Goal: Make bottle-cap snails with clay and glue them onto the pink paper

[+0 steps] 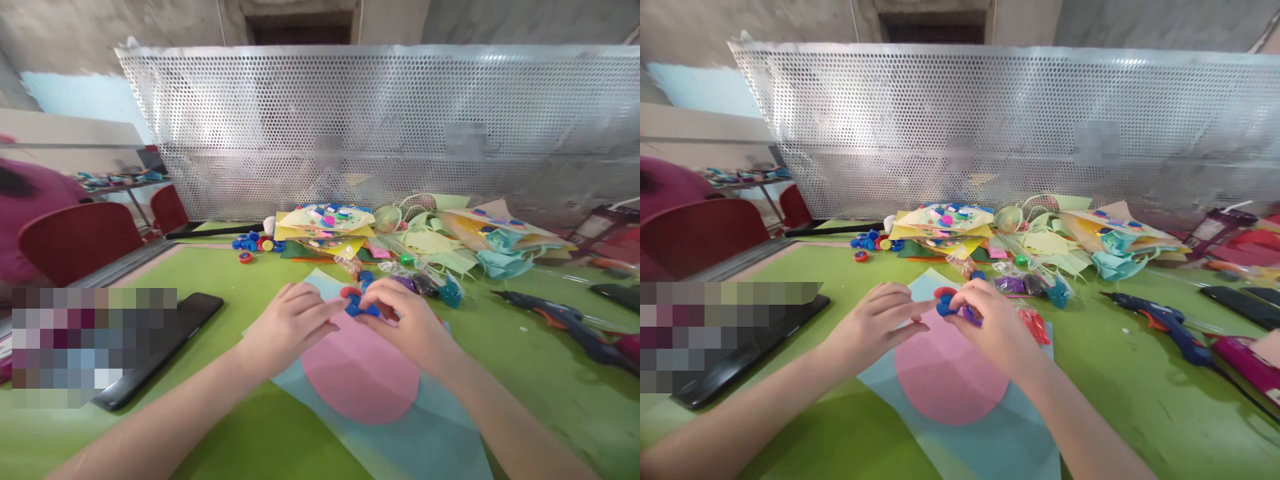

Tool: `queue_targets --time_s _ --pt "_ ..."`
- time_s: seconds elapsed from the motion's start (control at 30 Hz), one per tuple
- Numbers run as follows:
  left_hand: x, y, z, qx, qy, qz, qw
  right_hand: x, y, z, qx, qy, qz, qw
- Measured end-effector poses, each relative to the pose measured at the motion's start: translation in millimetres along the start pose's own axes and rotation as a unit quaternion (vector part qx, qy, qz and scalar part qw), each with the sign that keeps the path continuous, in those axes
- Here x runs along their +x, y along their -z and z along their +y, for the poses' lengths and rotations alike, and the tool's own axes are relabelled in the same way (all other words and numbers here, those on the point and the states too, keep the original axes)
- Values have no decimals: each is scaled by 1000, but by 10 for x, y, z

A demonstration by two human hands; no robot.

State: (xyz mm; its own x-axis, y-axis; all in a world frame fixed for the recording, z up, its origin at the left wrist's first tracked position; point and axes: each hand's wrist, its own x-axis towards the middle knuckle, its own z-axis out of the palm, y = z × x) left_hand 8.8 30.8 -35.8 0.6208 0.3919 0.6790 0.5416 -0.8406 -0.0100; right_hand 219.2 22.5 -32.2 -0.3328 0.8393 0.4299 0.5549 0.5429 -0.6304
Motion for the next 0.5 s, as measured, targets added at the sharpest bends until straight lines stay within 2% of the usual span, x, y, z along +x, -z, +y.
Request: queue_targets --time_s 0.07,0.17,0.37,0.5 --pt "-3 -4 40 65 -52 0 997 -11 -14 -18 5 -8 -16 1000" --pt "-1 24 110 103 -85 27 991 -31 -36 -67 18 -21 -41 999" --pt "1 69 161 119 -92 55 987 -42 -55 -109 52 -23 -53 997" --pt "5 51 166 132 -83 51 987 -54 -69 -78 22 6 -38 999"
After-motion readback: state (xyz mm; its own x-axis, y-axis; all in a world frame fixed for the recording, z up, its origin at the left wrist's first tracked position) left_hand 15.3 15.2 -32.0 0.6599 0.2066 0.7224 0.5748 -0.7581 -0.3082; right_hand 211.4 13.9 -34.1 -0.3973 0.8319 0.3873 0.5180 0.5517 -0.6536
